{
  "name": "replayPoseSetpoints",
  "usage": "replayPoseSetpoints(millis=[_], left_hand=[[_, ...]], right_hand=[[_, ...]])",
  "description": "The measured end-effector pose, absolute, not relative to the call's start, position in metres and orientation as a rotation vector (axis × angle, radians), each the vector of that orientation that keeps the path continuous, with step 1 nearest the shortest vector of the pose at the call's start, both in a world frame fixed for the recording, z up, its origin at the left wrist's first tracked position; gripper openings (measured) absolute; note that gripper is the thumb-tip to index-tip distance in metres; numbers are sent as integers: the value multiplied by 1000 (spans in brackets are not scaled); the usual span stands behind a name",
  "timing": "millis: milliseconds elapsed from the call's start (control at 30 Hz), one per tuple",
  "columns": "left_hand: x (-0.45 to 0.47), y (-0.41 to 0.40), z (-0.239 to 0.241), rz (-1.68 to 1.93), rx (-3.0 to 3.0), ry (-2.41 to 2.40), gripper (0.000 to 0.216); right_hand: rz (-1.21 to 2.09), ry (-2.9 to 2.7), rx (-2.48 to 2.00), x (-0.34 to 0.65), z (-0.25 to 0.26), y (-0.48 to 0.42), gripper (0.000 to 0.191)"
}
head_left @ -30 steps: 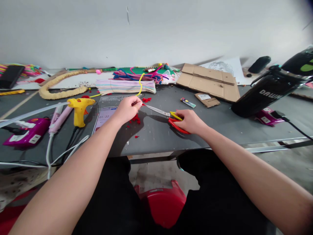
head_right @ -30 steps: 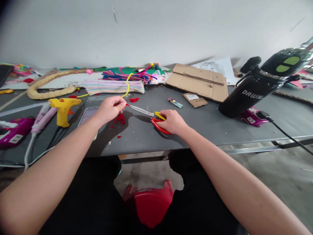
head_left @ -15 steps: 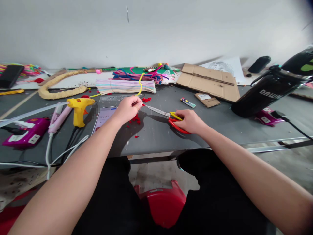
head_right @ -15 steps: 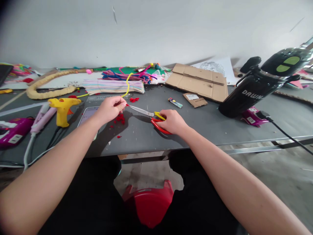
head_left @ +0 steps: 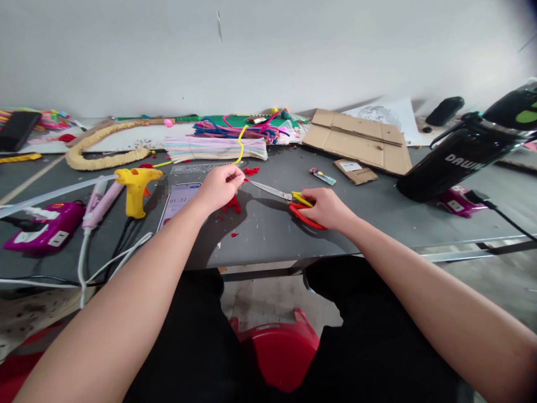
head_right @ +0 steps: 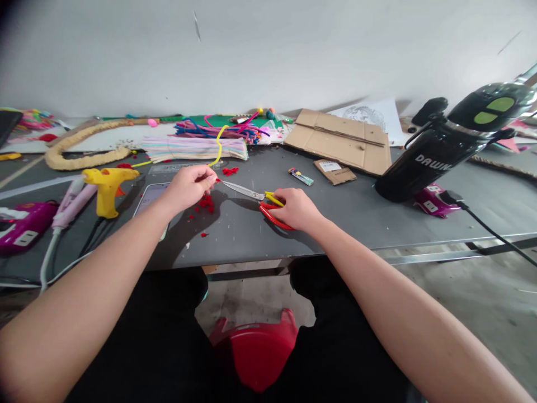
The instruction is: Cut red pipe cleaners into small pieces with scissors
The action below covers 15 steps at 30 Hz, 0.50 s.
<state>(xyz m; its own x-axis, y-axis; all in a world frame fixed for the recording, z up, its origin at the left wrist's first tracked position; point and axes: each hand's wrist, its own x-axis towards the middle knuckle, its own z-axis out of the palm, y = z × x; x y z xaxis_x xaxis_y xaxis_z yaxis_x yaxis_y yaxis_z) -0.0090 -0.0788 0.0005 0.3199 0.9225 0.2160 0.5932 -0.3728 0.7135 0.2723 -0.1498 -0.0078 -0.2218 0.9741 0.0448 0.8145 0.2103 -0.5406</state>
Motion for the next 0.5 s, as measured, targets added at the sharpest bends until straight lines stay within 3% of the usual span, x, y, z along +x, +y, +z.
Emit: replayPoseSetpoints(millis=[500], left_hand=[[-8,-82,5,850,2006,1314,12]], right_hand=[[551,-2096,-1701,271,-7,-150,29]])
